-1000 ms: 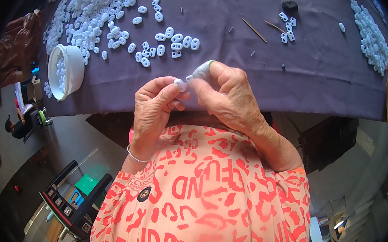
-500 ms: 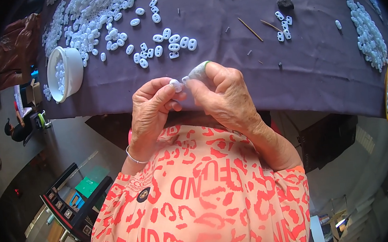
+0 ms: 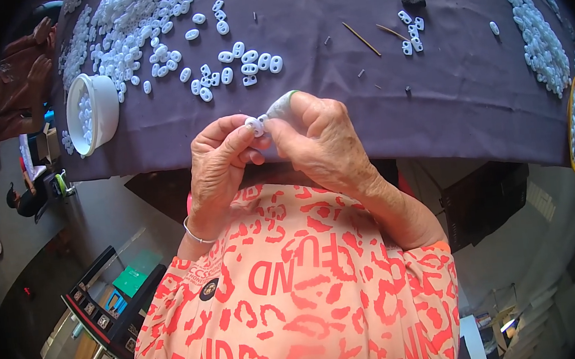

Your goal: The person assembles small plastic components by hand, fitting plastic pieces together with small metal springs.

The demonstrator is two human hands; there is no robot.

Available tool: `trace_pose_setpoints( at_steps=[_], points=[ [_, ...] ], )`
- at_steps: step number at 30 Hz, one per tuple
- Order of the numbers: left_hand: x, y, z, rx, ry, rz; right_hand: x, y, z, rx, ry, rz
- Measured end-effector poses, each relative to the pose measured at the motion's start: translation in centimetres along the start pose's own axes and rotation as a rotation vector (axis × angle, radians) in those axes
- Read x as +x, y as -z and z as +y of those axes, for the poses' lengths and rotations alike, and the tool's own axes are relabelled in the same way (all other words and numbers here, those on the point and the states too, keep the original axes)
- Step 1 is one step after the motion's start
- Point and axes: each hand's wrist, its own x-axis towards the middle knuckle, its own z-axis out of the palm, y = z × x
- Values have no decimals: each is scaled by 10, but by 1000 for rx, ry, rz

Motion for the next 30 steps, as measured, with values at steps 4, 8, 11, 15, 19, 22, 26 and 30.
trace_pose_setpoints(
  at_steps=[4,8,11,15,19,22,26,30],
  points=[
    [-1,0,1,2,8,10,0,0,-1,4,-20,-6],
    [0,1,-2,-30,10,-1,-1,-1,-1,30,-37,5],
    [-2,-1,-4,-32,-9,-4,-3,-2,1,17,-34,12],
    [-3,-1,-3,26,-29,20,-1,-2,2,28,-19,14],
    [-3,-1,-4,55,-66,25,0,-3,1,30,-37,10],
    [-3,0,-6,36,-94,25,0,-2,0,14,-23,2],
    [-3,-3,-4,67,-102,33,0,-2,3,32,-11,0],
    [-2,-2,-4,99,-105,29,0,-1,4,26,-9,0]
  ],
)
